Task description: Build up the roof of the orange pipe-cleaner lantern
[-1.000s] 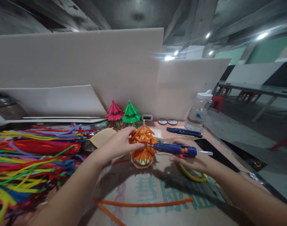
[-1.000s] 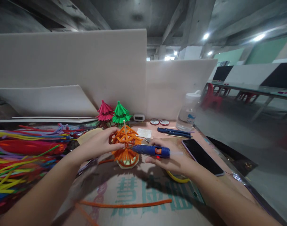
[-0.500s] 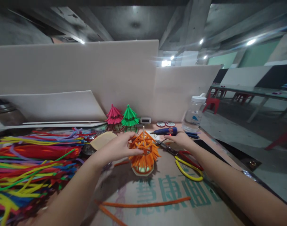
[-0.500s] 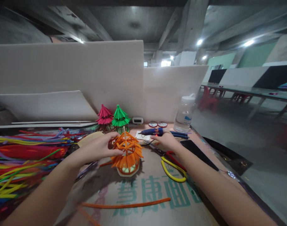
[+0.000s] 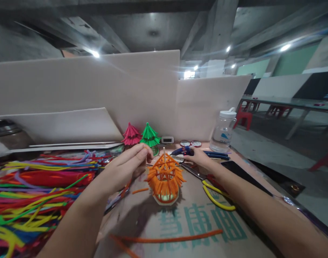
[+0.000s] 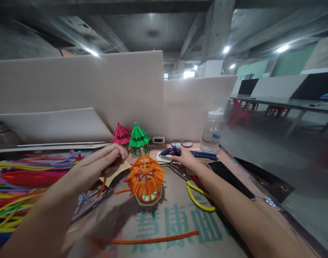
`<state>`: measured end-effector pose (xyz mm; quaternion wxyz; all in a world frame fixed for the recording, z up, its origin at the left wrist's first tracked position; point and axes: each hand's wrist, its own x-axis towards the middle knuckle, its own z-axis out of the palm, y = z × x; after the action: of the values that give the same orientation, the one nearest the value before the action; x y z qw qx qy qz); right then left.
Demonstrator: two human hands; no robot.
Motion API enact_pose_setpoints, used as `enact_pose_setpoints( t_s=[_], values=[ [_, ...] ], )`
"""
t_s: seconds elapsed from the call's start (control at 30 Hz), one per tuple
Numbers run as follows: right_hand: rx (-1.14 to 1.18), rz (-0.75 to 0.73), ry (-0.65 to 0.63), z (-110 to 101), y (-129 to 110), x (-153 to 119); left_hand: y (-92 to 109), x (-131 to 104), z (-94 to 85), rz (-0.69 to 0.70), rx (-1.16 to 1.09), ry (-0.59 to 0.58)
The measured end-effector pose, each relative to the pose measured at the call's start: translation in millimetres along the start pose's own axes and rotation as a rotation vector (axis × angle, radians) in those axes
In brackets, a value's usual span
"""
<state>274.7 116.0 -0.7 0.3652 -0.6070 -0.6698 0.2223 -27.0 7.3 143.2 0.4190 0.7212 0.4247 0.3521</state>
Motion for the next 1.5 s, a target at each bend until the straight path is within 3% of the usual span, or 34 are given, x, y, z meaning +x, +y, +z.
enact_pose_setpoints(
  t_s=[0.13,0.2,0.3,0.37,0.47,0.6,0.8,1.03,1.2,1.33,1.5],
  values=[
    [-0.039,-0.081,0.191,-28.2,-3.0,-26.3,13.9,-3.6,16.8,0.013,-0.275,0.011],
    [-0.039,-0.115,0.300,-43.1,-14.4,-44.4,17.8,-6.0,21.9,0.044,-0.263,0.037],
    [-0.010,-0.178,0.391,-58.8,-51.1,-76.2,19.1,-10.4,26.7,0.035,-0.174,0.028],
    [0.080,-0.259,0.326,-61.9,-84.6,-98.4,18.5,-12.7,29.3,0.045,-0.116,-0.007],
    [0.162,-0.405,0.083,-56.5,-130.6,-125.5,17.5,-13.7,32.4,0.092,-0.071,-0.069],
    [0.235,-0.423,-0.064,-42.0,-159.5,-137.2,16.0,-11.1,33.9,0.138,-0.024,-0.087],
    [0.255,-0.404,-0.114,-27.3,-163.5,-128.9,14.4,-8.4,33.0,0.154,-0.019,-0.054],
    [0.201,-0.405,-0.016,-23.8,-143.7,-121.4,-0.7,7.4,11.1,0.165,0.155,0.241],
    [0.201,-0.274,-0.066,-31.6,-131.2,-113.1,-21.5,22.1,6.9,0.047,0.292,0.097],
    [0.261,-0.209,-0.159,-37.5,-134.4,-111.4,-19.5,23.0,14.9,-0.005,0.279,-0.041],
    [0.405,-0.069,-0.172,-35.1,-137.2,-111.2,-16.5,22.1,22.9,0.002,0.328,-0.033]
  ],
)
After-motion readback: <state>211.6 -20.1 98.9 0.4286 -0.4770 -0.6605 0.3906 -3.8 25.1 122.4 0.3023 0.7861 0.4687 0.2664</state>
